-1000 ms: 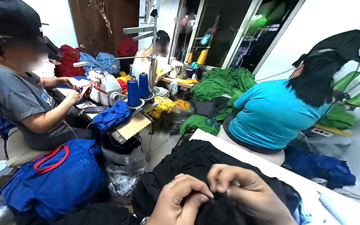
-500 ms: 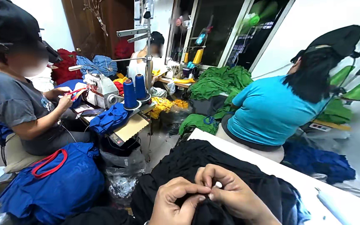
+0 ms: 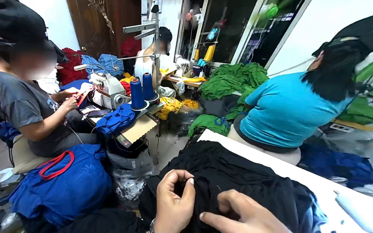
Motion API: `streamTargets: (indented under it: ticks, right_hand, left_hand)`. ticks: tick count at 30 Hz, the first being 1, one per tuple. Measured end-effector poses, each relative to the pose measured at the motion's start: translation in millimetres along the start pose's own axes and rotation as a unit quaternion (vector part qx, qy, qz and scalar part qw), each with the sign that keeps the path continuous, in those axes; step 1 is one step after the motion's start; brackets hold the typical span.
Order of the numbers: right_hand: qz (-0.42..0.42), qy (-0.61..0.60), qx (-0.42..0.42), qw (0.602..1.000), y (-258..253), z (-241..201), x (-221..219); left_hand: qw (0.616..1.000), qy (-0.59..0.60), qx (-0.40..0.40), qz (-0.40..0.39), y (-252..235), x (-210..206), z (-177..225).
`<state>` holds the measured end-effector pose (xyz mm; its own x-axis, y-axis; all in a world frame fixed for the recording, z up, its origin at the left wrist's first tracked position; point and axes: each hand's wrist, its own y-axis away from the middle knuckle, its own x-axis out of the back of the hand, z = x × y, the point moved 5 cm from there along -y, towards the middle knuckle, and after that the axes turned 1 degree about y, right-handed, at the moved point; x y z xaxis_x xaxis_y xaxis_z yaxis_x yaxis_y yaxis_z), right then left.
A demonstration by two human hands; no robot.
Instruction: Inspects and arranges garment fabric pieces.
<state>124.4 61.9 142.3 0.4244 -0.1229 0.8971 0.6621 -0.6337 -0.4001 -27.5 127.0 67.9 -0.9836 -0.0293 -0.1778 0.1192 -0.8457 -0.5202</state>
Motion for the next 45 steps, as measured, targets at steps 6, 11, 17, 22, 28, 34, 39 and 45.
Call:
streamTargets:
  ticks: [6,11,17,22,28,34,39,45]
  right_hand:
    - [0.015,0.102,0.002,0.995,5,1,-2]
    - [0.049,-0.032,-0.066,0.996,27,19,32]
    - [0.153,-0.16,-0.142,0.965,53,48,22]
    - [0.226,-0.25,-0.225,0.914,60,43,2]
    - [0.27,-0.324,-0.215,0.881,61,35,-7]
    - [0.275,-0.278,-0.188,0.901,65,26,3]
    - [0.205,-0.31,-0.262,0.891,66,36,6]
    - [0.214,-0.453,-0.284,0.817,78,49,-6]
  left_hand:
    - [1.0,-0.017,-0.015,0.006,2,0,4]
    - [0.999,-0.033,-0.032,0.017,3,6,-4]
    - [0.974,0.222,0.032,-0.031,13,-12,-8]
    - [0.922,0.352,0.156,-0.034,19,-19,-8]
    - [0.953,0.227,0.114,-0.165,20,-32,6]
    - [0.96,-0.062,-0.029,-0.273,28,-47,24]
    - [0.966,-0.015,0.006,-0.256,30,-52,19]
    - [0.97,-0.022,0.094,-0.224,32,-48,17]
